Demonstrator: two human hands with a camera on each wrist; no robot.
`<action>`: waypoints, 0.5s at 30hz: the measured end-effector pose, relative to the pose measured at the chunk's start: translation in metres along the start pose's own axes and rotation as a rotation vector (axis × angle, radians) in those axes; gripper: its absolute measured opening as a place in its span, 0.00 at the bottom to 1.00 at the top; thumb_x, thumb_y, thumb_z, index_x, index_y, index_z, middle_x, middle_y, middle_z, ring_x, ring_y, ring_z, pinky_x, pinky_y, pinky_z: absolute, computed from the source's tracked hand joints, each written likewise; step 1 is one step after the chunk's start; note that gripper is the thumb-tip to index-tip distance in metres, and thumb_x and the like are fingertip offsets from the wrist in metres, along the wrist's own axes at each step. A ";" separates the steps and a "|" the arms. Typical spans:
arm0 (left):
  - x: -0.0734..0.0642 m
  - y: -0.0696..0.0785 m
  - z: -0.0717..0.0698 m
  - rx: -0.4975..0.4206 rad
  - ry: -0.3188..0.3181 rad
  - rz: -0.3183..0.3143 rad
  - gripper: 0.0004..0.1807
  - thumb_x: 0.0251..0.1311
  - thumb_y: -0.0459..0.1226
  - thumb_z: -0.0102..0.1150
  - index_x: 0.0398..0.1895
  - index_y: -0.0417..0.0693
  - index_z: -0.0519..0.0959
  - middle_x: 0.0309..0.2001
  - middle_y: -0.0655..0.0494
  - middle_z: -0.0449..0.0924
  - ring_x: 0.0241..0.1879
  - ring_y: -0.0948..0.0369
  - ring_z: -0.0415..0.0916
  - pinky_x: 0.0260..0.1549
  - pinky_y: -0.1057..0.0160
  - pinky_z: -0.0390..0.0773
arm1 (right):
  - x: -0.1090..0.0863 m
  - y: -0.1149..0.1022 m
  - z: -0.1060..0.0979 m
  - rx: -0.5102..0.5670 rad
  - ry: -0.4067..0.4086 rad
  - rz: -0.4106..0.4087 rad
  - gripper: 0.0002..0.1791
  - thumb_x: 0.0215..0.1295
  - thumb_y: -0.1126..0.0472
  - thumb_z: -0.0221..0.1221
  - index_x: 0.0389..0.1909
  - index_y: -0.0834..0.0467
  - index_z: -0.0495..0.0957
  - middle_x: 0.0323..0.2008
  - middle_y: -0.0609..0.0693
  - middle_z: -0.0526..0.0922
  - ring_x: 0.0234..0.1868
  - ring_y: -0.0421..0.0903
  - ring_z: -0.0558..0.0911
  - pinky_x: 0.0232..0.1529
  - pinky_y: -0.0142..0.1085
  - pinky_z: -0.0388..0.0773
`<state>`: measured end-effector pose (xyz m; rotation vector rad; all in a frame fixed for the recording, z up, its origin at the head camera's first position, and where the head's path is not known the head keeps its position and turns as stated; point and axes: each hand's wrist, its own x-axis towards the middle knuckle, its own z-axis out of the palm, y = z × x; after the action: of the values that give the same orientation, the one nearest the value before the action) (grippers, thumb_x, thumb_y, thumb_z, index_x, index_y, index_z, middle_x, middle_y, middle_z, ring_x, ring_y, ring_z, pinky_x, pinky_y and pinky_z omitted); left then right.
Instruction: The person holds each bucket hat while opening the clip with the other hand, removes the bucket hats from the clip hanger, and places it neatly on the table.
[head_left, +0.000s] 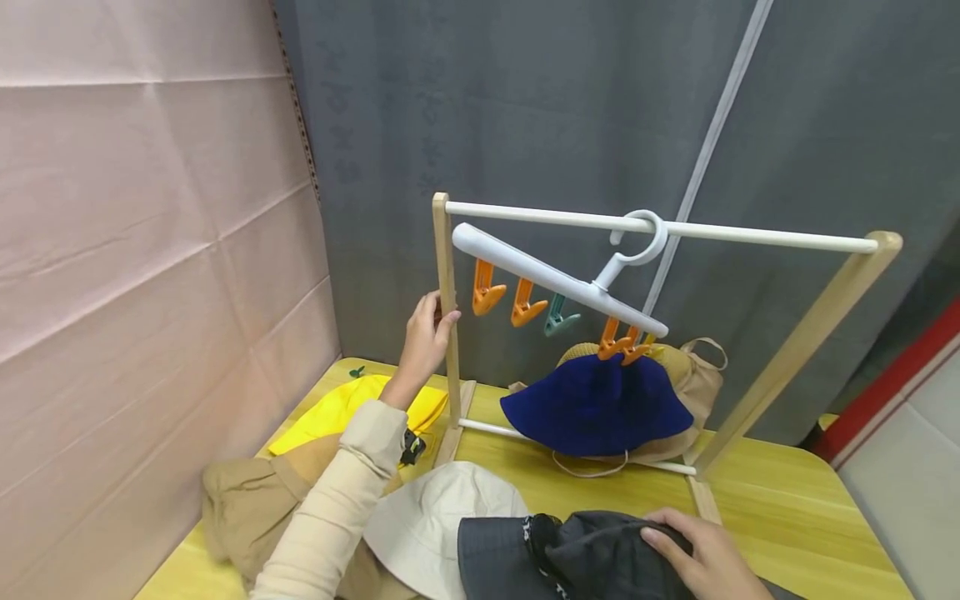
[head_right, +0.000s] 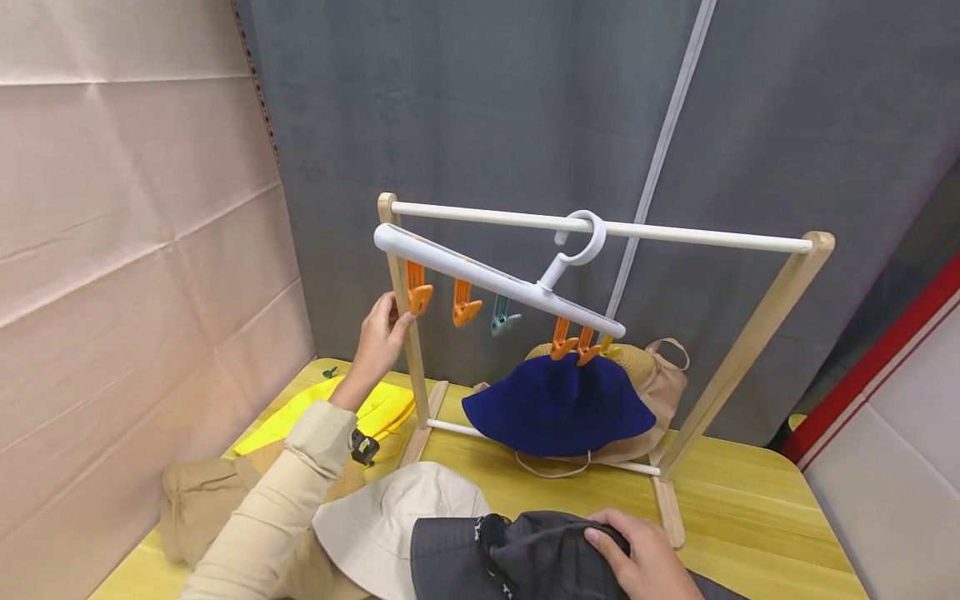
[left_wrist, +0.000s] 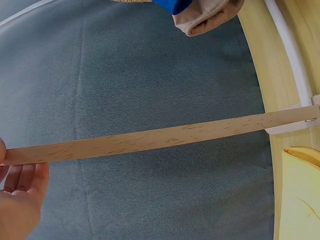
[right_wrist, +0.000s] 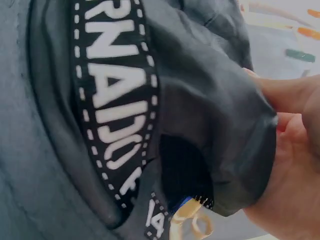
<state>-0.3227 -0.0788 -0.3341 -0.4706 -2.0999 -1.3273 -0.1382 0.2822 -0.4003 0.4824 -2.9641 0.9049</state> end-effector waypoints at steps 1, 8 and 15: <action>0.000 0.000 0.000 0.001 0.000 0.002 0.18 0.66 0.36 0.48 0.56 0.35 0.66 0.45 0.40 0.71 0.47 0.49 0.75 0.48 0.53 0.77 | 0.003 0.000 0.002 0.000 -0.007 0.016 0.09 0.66 0.51 0.53 0.38 0.49 0.79 0.35 0.40 0.82 0.35 0.32 0.79 0.34 0.31 0.75; 0.000 -0.002 0.000 0.013 0.011 0.022 0.18 0.66 0.35 0.48 0.56 0.34 0.66 0.45 0.40 0.70 0.45 0.50 0.74 0.45 0.53 0.77 | 0.023 0.002 0.012 -0.007 0.009 0.148 0.08 0.63 0.55 0.57 0.40 0.52 0.80 0.39 0.45 0.83 0.41 0.46 0.81 0.40 0.38 0.77; -0.001 -0.004 0.001 0.003 0.006 0.035 0.19 0.66 0.36 0.48 0.56 0.34 0.66 0.45 0.40 0.70 0.46 0.49 0.74 0.46 0.52 0.77 | 0.041 0.013 0.028 -0.046 0.110 0.182 0.06 0.60 0.66 0.58 0.37 0.59 0.80 0.38 0.52 0.82 0.43 0.52 0.80 0.44 0.47 0.75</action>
<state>-0.3252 -0.0794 -0.3379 -0.4996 -2.0796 -1.3042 -0.1782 0.2652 -0.4266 0.1582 -2.9564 0.8427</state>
